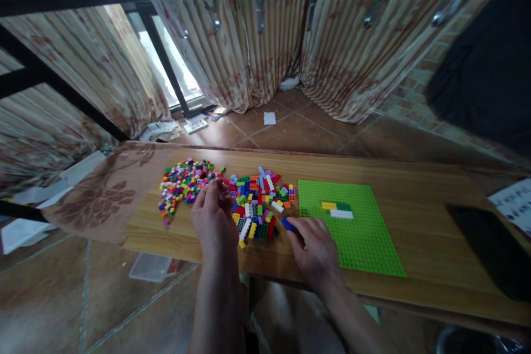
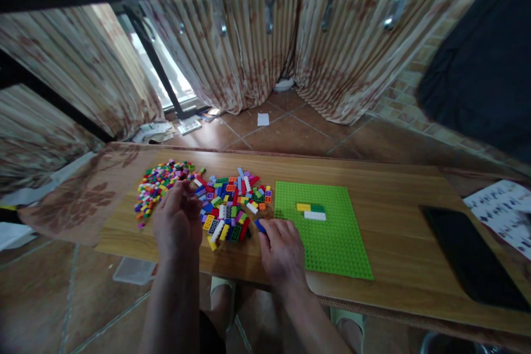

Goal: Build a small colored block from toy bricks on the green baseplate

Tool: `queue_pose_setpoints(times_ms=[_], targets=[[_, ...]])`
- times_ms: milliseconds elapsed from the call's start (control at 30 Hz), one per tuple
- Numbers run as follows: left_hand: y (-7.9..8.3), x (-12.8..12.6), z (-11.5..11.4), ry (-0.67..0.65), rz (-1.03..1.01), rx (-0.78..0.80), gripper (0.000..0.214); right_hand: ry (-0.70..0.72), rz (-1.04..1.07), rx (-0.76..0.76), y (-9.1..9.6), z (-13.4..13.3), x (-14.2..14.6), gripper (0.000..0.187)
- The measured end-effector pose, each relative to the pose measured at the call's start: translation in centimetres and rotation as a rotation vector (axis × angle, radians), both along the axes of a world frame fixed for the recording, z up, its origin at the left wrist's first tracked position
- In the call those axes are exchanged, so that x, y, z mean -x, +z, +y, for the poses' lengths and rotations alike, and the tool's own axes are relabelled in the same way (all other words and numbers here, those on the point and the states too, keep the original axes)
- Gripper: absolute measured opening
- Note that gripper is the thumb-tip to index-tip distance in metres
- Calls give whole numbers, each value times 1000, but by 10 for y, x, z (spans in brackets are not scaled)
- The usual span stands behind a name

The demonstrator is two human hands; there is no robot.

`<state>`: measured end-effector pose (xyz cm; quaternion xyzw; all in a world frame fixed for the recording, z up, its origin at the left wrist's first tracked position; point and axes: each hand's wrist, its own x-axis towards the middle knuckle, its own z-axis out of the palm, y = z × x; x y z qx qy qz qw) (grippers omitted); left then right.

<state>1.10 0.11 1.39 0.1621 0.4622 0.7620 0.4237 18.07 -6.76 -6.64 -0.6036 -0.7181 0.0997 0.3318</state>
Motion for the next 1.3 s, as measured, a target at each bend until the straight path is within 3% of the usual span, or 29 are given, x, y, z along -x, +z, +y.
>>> queue_pose_setpoints(times_ms=[200, 833, 1300], targets=[[1, 8, 0, 55, -56, -1, 20, -38, -4, 10, -3, -1, -2, 25], [-1, 13, 1, 60, -80, 31, 26, -55, 2, -63, -7, 2, 7, 24], [1, 25, 1, 126, -64, 11, 25, -80, 6, -27, -7, 3, 14, 25]])
